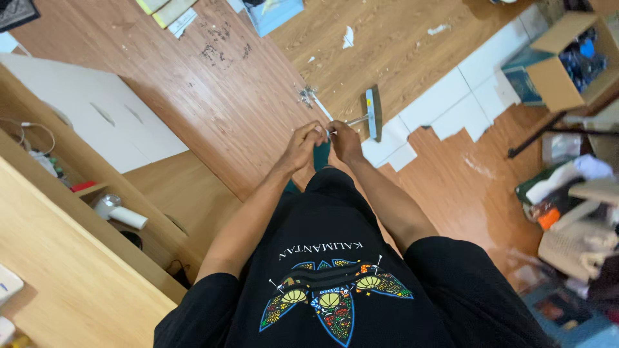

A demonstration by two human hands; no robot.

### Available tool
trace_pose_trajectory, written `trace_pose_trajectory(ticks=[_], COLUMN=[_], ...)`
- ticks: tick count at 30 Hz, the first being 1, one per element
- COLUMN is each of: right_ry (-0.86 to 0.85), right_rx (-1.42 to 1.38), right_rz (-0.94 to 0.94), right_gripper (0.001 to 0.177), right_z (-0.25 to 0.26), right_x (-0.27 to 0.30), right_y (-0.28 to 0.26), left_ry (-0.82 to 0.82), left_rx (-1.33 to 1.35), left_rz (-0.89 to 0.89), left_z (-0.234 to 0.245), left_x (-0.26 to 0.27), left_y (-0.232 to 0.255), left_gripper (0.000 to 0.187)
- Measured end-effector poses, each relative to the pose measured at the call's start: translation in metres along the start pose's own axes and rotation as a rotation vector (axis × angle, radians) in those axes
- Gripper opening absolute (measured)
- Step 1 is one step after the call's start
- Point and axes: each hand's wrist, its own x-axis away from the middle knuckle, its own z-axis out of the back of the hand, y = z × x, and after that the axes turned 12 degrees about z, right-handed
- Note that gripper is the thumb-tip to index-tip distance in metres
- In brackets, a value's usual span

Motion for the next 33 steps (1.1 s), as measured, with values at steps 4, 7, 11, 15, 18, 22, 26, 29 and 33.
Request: trace_pose_trajectory(ticks=[4, 7, 11, 15, 18, 22, 26, 29, 33], right_ry=[0.145, 0.188, 0.062, -0.088, -0.168, -0.402, -0.691, -0.67, -0.871], right_rx=[-0.103, -0.274, -0.332, -0.43, -0.443, -0.693, -0.852, -0.622, -0.347], right_rz=[-0.001, 0.162, 0.228, 0.3, 0.546, 0.634, 0.59, 0.926, 0.957], right_gripper=[0.027, 0.029, 0.023, 0.013, 0.013, 0.023, 0.03, 0.036, 0.036], right_z=[-0.031, -0.049, -0.074, -0.095, -0.105, -0.126, -0.132, -0.102, -0.068], right_x=[-0.038, -0.055, -0.076, -0.087, -0.099, -0.12, -0.138, -0.135, -0.116], right_y=[-0.017, -0.043, -0.078, -0.11, -0.122, -0.13, -0.147, -0.181, -0.239], left_ry=[0.157, 0.281, 0.488, 0.64, 0.796, 0.854, 0.934, 0.986, 1.107], left_rx=[0.01, -0.013, -0.015, -0.033, -0.188, -0.415, -0.537, -0.514, -0.437], left_rz=[0.014, -0.037, -0.088, -0.133, -0.132, -0.202, -0.373, -0.331, -0.551], left_z=[0.027, 0.037, 0.052, 0.06, 0.056, 0.053, 0.045, 0.039, 0.041], left_x=[-0.011, 0.002, 0.031, 0.06, 0.077, 0.088, 0.099, 0.129, 0.176], left_y=[0.027, 0.05, 0.067, 0.082, 0.097, 0.115, 0.126, 0.135, 0.156], left_gripper=[0.033, 0.027, 0.026, 0.025, 0.015, 0.02, 0.02, 0.027, 0.03])
